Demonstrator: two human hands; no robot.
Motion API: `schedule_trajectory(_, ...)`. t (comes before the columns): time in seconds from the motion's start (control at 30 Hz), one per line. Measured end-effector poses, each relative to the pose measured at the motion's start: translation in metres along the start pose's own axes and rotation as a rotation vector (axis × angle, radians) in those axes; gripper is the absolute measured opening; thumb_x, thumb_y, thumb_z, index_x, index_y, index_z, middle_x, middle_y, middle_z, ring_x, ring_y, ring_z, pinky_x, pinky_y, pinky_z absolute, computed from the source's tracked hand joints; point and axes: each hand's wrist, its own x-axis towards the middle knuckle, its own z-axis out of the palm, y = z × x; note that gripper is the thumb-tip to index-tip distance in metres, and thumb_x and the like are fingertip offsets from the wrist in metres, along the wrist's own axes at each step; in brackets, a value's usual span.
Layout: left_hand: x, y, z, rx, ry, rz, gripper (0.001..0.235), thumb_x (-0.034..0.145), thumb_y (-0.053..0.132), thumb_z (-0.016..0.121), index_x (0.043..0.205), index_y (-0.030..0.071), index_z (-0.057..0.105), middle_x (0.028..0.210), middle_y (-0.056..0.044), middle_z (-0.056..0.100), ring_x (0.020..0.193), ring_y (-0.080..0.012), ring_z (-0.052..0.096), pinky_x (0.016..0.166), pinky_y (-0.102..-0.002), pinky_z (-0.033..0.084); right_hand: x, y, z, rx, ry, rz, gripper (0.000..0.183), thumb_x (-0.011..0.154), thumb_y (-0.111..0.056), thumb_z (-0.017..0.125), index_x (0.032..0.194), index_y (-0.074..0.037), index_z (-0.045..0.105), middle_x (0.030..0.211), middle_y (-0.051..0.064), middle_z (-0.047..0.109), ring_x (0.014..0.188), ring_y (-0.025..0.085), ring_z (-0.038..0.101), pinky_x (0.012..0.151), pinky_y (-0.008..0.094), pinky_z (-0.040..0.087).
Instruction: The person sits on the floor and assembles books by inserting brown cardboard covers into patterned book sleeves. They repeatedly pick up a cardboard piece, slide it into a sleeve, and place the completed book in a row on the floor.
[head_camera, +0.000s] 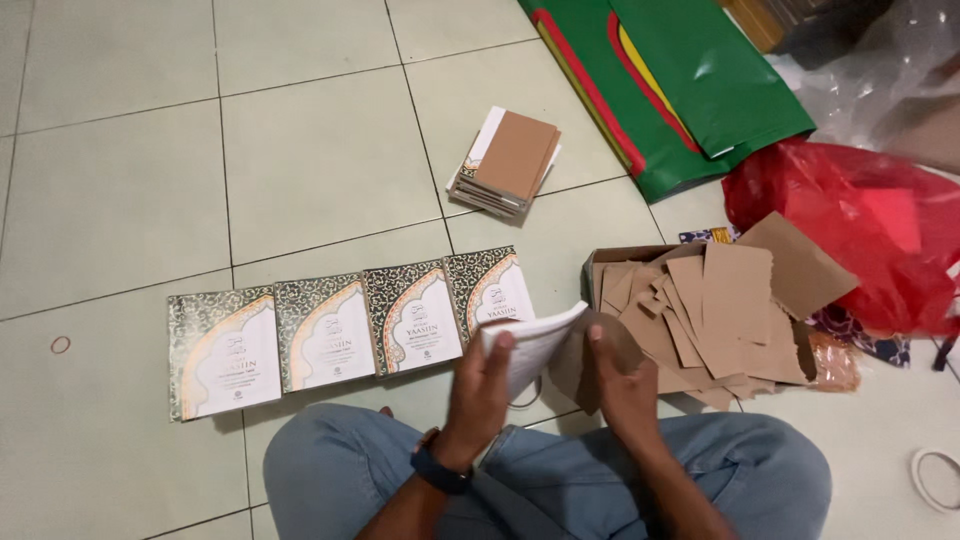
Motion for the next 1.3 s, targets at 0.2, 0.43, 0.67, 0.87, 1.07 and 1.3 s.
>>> schedule_trajectory(0.2, 0.003, -0.007, -0.007, -0.186, 0.104, 0.212, 0.032, 0.106, 0.038, 0.048, 0.096, 0.011, 0.062, 0.085, 0.000, 0.063, 0.082, -0.0117, 0.058, 0.073, -0.032, 0.048, 0.007, 0.012, -0.005, 0.043, -0.099, -0.016, 0.051, 0.089, -0.053, 0.070, 0.061, -0.017, 0.046, 0.056, -0.001, 0.051, 0.058, 0.012, 0.047, 0.054, 0.032, 0.034)
schedule_trajectory(0.43, 0.004, -0.006, -0.009, -0.163, 0.093, 0.233, 0.036, 0.105, 0.040, 0.047, 0.100, 0.009, 0.065, 0.086, -0.003, 0.067, 0.082, -0.0141, 0.062, 0.072, -0.032, 0.049, 0.011, 0.009, -0.005, 0.023, -0.101, 0.134, 0.044, 0.087, -0.052, 0.070, 0.083, -0.009, 0.068, 0.080, 0.006, 0.069, 0.082, 0.019, 0.061, 0.067, 0.034, 0.045)
schedule_trajectory(0.67, 0.014, -0.027, -0.021, -0.317, 0.027, 0.243, 0.036, 0.108, 0.033, 0.041, 0.105, 0.007, 0.065, 0.079, -0.011, 0.073, 0.072, -0.0136, 0.068, 0.076, -0.037, 0.056, 0.000, -0.005, -0.003, 0.168, -0.124, 0.035, 0.035, 0.099, -0.032, 0.073, 0.087, 0.000, 0.079, 0.072, 0.016, 0.071, 0.069, 0.025, 0.066, 0.065, 0.044, 0.053)
schedule_trajectory(0.87, 0.020, -0.091, -0.026, -0.383, 0.070, 0.268, 0.033, 0.108, 0.036, 0.036, 0.102, 0.010, 0.055, 0.079, -0.015, 0.069, 0.070, -0.0202, 0.074, 0.080, -0.039, 0.063, 0.014, -0.012, -0.007, 0.272, -0.034, 0.161, 0.043, 0.097, -0.035, 0.074, 0.105, 0.007, 0.071, 0.084, 0.020, 0.071, 0.073, 0.030, 0.068, 0.068, 0.048, 0.055)
schedule_trajectory(1.07, 0.024, -0.090, -0.033, -0.510, 0.207, 0.258, 0.032, 0.107, 0.033, 0.038, 0.105, 0.008, 0.056, 0.084, -0.009, 0.065, 0.077, -0.0161, 0.070, 0.080, -0.034, 0.058, 0.020, -0.015, -0.001, 0.306, 0.020, 0.218, 0.052, 0.092, -0.034, 0.079, 0.113, 0.011, 0.066, 0.092, 0.023, 0.071, 0.077, 0.032, 0.068, 0.069, 0.051, 0.057)
schedule_trajectory(1.3, 0.034, -0.090, -0.051, -0.928, 0.517, 0.088, 0.037, 0.105, 0.030, 0.048, 0.127, 0.005, 0.065, 0.127, -0.018, 0.070, 0.115, -0.0312, 0.068, 0.110, -0.049, 0.050, 0.045, -0.003, -0.011, 0.400, 0.233, 0.372, 0.080, 0.098, -0.047, 0.069, 0.147, 0.009, 0.040, 0.139, 0.030, 0.053, 0.134, 0.039, 0.055, 0.104, 0.064, 0.043)
